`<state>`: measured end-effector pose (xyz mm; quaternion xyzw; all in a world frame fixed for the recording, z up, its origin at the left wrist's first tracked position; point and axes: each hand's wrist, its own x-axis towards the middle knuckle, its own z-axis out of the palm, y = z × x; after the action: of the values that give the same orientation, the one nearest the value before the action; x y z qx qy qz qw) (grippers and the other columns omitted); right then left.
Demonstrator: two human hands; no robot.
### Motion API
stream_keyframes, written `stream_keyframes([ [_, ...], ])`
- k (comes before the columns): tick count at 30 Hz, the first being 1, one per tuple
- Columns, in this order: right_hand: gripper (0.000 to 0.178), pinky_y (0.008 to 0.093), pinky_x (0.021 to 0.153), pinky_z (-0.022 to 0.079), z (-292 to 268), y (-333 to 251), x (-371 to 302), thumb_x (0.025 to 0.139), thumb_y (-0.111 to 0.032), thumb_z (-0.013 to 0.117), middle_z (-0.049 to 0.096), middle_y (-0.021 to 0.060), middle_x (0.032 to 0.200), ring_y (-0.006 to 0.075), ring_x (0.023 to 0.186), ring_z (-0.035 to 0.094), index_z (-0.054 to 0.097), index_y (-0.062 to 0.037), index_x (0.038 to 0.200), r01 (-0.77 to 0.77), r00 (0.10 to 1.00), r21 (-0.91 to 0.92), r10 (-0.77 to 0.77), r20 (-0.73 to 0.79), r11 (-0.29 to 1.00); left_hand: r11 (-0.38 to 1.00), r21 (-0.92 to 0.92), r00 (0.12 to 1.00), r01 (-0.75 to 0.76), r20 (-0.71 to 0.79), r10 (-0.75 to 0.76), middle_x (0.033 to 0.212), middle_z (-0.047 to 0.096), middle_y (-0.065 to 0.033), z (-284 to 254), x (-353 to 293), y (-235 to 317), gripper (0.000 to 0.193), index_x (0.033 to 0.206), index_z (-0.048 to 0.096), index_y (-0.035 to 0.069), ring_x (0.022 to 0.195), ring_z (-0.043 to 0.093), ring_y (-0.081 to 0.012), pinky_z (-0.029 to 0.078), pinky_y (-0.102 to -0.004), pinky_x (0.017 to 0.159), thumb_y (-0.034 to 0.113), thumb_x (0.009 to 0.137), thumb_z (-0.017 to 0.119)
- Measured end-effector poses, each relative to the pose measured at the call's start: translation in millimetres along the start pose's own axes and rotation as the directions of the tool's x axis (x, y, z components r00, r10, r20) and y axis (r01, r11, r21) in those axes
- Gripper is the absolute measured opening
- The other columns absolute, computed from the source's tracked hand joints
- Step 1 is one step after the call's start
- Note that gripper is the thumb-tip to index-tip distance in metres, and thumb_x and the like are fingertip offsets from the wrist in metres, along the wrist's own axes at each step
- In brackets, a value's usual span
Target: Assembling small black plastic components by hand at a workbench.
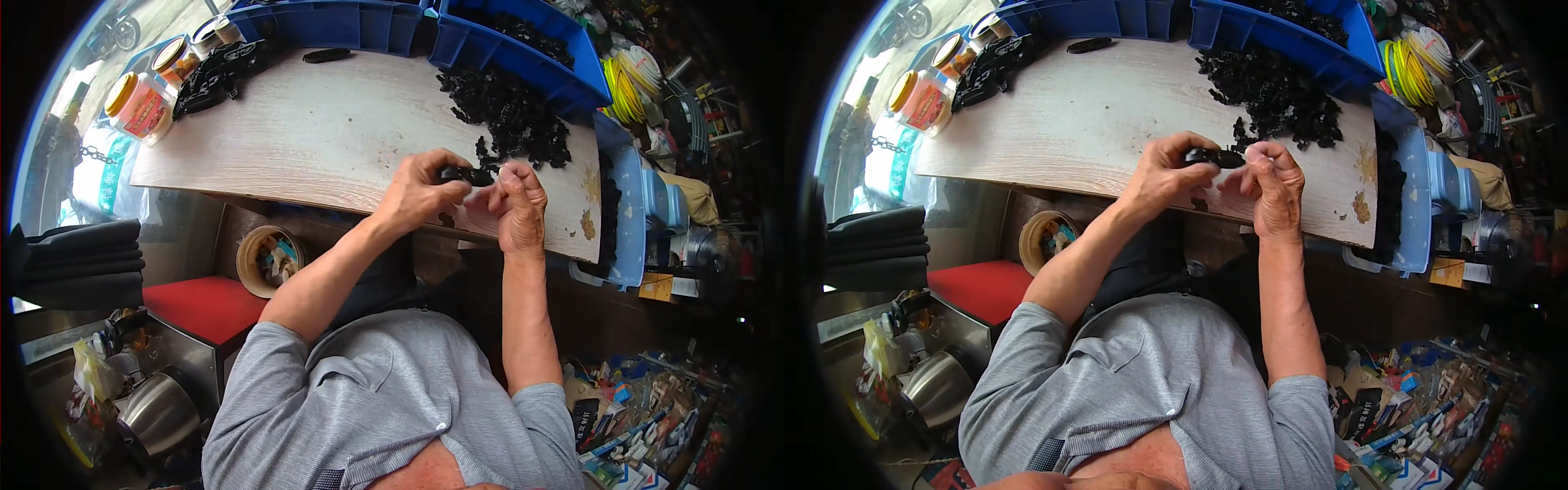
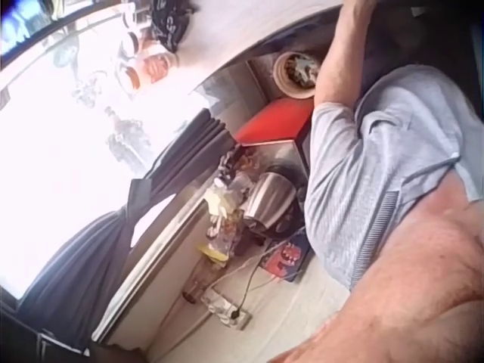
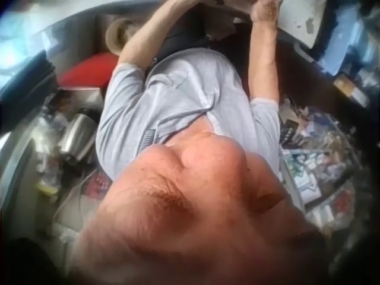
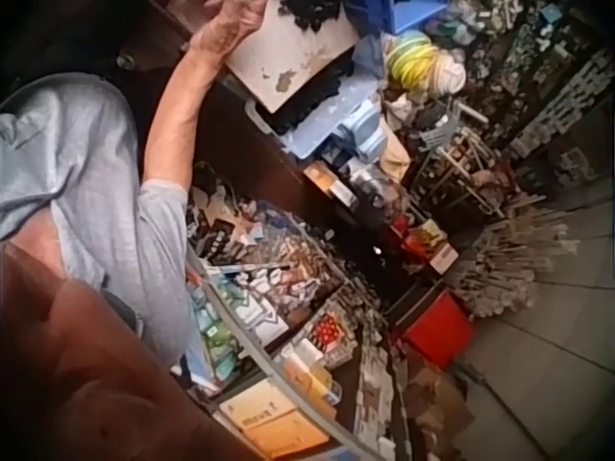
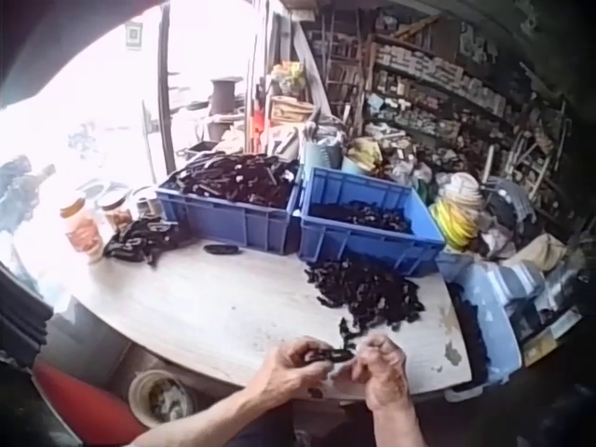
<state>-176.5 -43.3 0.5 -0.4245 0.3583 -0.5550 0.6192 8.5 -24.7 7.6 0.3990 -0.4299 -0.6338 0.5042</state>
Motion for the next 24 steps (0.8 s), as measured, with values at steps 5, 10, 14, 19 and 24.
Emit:
stream_keyframes([
  [5, 0.012, 0.0216, 0.065, 0.048, -8, 2, -2, 0.085, -0.011, 0.074, 0.062, -0.0038, 0.072, 0.0067, 0.069, 0.06, 0.069, -0.0091, 0.096, -0.039, 0.995, 0.035, 0.042, -0.095, 0.999, 0.998, 0.017, 0.995, -0.062, 0.074, 0.061, 0.083, 0.068, -0.003, 13, 9, -8, 0.025, 0.106, 0.065, -0.002, 0.07, 0.062, -0.0064, 0.051, -0.0222, 0.06, 0.008, 0.085, 0.073],
  [10, 0.014, 0.0204, 0.073, 0.048, -8, 2, -1, 0.084, -0.008, 0.076, 0.066, -0.0045, 0.08, 0.0047, 0.073, 0.059, 0.069, -0.0069, 0.097, -0.008, 0.998, 0.06, 0.012, -0.058, 0.998, 0.997, 0.055, 0.997, -0.052, 0.056, 0.049, 0.083, 0.068, -0.0032, 16, 12, -9, 0.025, 0.105, 0.065, -0.003, 0.069, 0.062, -0.0065, 0.051, -0.0223, 0.061, 0.008, 0.084, 0.073],
  [14, 0.015, 0.0204, 0.075, 0.048, -6, 0, -1, 0.084, -0.007, 0.076, 0.067, -0.0039, 0.082, 0.0046, 0.073, 0.059, 0.069, -0.0059, 0.098, -0.055, 0.997, 0.054, 0.057, -0.053, 0.997, 0.996, 0.087, 0.998, -0.028, 0.053, 0.023, 0.083, 0.068, -0.0044, 15, 13, -11, 0.024, 0.105, 0.065, -0.003, 0.069, 0.063, -0.0075, 0.052, -0.0224, 0.062, 0.01, 0.086, 0.071],
  [19, 0.016, 0.0205, 0.07, 0.046, -13, -2, 0, 0.085, -0.01, 0.076, 0.066, -0.0038, 0.08, 0.0045, 0.071, 0.058, 0.068, -0.0047, 0.098, -0.106, 0.994, -0.021, 0.106, 0.001, 0.994, 0.996, -0.042, 0.996, 0.075, 0.043, -0.073, 0.079, 0.067, -0.0051, 16, 13, -2, 0.021, 0.101, 0.066, -0.003, 0.064, 0.062, -0.008, 0.053, -0.0224, 0.06, 0.015, 0.09, 0.068],
  [24, 0.018, 0.0209, 0.059, 0.043, 3, -9, 1, 0.084, -0.017, 0.075, 0.063, -0.0023, 0.074, 0.0056, 0.059, 0.054, 0.066, -0.0053, 0.095, -0.134, 0.99, -0.094, 0.129, -0.062, 0.986, 0.99, -0.098, 0.993, 0.105, -0.041, -0.11, 0.078, 0.065, -0.0056, 18, 14, -7, 0.019, 0.095, 0.065, -0.001, 0.064, 0.062, -0.0086, 0.052, -0.0224, 0.055, 0.017, 0.091, 0.067],
])
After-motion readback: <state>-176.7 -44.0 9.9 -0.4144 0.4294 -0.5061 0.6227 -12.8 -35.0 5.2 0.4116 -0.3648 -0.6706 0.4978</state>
